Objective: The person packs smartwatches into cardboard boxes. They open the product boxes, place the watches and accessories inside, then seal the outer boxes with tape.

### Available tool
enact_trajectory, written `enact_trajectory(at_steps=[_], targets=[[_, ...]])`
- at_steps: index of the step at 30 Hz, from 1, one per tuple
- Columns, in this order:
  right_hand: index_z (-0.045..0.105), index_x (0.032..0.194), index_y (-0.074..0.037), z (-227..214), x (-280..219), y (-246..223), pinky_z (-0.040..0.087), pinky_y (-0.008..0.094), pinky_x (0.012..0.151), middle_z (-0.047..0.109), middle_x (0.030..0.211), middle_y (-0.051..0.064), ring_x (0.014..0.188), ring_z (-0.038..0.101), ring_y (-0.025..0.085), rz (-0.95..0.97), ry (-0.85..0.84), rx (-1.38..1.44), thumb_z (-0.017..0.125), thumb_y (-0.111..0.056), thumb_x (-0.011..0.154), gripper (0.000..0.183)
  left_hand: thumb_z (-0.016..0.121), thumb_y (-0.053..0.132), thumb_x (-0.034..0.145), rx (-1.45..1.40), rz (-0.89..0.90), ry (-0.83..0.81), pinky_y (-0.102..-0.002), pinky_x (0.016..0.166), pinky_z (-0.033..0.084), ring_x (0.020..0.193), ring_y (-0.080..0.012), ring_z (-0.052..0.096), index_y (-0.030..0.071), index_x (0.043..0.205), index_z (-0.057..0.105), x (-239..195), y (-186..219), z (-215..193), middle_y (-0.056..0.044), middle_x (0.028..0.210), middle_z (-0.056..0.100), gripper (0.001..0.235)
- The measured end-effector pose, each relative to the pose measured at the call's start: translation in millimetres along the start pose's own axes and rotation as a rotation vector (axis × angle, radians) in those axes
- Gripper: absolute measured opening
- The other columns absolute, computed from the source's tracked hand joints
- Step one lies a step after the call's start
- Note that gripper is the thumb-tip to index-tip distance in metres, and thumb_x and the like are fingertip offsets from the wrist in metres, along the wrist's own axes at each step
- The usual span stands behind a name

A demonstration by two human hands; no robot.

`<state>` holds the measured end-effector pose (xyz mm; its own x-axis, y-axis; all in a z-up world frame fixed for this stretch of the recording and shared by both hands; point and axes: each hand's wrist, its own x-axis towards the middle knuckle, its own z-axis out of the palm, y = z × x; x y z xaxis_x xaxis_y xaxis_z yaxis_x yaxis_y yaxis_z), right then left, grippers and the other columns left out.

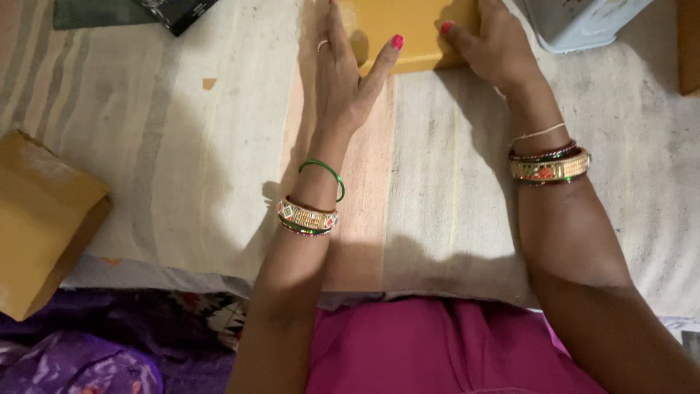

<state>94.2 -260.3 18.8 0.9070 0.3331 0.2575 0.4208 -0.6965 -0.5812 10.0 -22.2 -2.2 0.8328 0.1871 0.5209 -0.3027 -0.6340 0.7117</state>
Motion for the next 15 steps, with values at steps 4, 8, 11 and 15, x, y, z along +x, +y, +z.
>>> enact_trajectory(at_steps=[4, 8, 11, 15], targets=[[0.060, 0.134, 0.003, 3.7, 10.5, 18.5, 0.058, 0.039, 0.091, 0.072, 0.121, 0.023, 0.108, 0.073, 0.031, -0.060, 0.136, 0.192, 0.079, -0.031, 0.099, 0.053, 0.070, 0.054, 0.092, -0.246, -0.115, -0.090, -0.042, 0.111, 0.049, 0.130, -0.0377, 0.059, -0.007, 0.157, 0.019, 5.4, 10.7, -9.9, -0.029, 0.143, 0.055, 0.103], [0.071, 0.120, 0.002, -7.6, 24.6, 18.7, 0.059, 0.037, 0.081, 0.075, 0.108, 0.016, 0.095, 0.074, 0.024, 0.265, 0.115, 0.088, 0.084, -0.039, 0.091, 0.053, 0.076, 0.040, 0.091, -0.285, -0.056, -0.042, -0.041, 0.114, 0.046, 0.135, -0.0345, 0.055, -0.006, 0.156, 0.028, 4.4, 15.0, -25.0, -0.025, 0.147, 0.052, 0.092], [0.072, 0.115, 0.006, -16.7, 10.3, 5.9, 0.063, 0.036, 0.074, 0.076, 0.101, 0.016, 0.087, 0.076, 0.024, 0.497, 0.031, 0.402, 0.085, -0.039, 0.086, 0.056, 0.071, 0.025, 0.100, -0.429, -0.032, -0.015, -0.044, 0.126, 0.029, 0.154, -0.0353, 0.035, -0.003, 0.160, 0.032, -0.4, 0.4, -27.8, -0.025, 0.166, 0.036, 0.077], [0.069, 0.114, -0.001, -38.7, -22.3, -20.0, 0.064, 0.037, 0.073, 0.076, 0.101, 0.013, 0.087, 0.075, 0.022, 0.347, 0.059, 0.886, 0.082, -0.024, 0.084, 0.040, 0.064, 0.025, 0.104, -0.945, -0.046, 0.017, -0.044, 0.128, 0.031, 0.153, -0.0307, 0.038, 0.000, 0.158, 0.032, 4.8, -21.5, -17.6, -0.023, 0.164, 0.038, 0.067]])
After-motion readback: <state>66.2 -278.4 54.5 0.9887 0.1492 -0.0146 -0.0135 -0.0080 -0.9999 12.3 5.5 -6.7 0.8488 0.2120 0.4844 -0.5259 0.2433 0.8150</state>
